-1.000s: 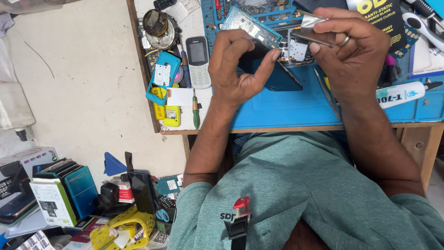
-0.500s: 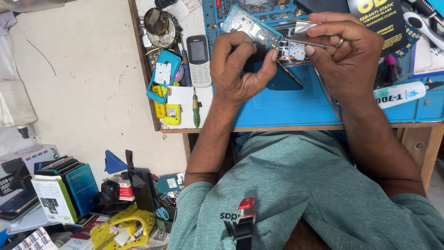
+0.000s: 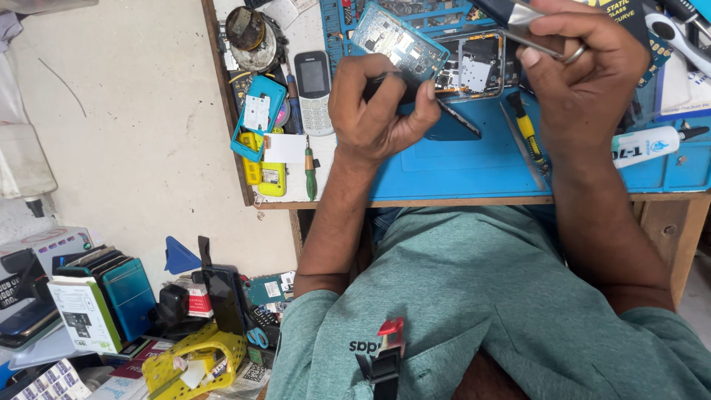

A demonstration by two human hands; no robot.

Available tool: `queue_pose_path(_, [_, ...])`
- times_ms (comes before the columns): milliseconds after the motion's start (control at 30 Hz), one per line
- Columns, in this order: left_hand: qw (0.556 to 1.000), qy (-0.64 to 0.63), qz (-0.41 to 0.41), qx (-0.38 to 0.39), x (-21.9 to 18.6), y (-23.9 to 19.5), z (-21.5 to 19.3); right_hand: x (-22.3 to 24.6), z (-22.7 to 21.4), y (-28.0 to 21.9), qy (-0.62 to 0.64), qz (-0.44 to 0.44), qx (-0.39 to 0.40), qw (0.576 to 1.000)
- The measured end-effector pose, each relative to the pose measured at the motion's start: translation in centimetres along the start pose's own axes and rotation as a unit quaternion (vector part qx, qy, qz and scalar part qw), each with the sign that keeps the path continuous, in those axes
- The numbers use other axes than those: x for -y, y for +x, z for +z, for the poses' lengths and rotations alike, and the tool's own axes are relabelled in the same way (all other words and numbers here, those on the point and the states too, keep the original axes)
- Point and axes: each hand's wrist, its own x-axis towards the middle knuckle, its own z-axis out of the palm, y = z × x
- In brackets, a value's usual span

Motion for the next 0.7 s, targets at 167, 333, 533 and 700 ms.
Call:
queue_pose_path(167, [1.0,-0.014,0.024,0.003,-0.4,0.4,-0.3,-1.9,-1.9,-0.9,0.069,0.004,-0.054,0.996])
queue_pose_path(333, [0.999,-0.021,0.031,0.007,-0.7,0.3,-0.5,-4.9,-5.7,-2.8,0.124,0.032,-0.136,0.982])
queue_pose_path(533, [0.999,-0.026,0.039,-0.014,-0.9,-0.2,-0.6,-6.5,-8.4,-4.5,0.183,0.06,-0.153,0.969])
queue_pose_path(700, [0.999,-0.026,0.009,-0.039,-1.1,-0.7,-0.6,-5.5,-6.5,-4.1,0.095,0.05,-0.112,0.988])
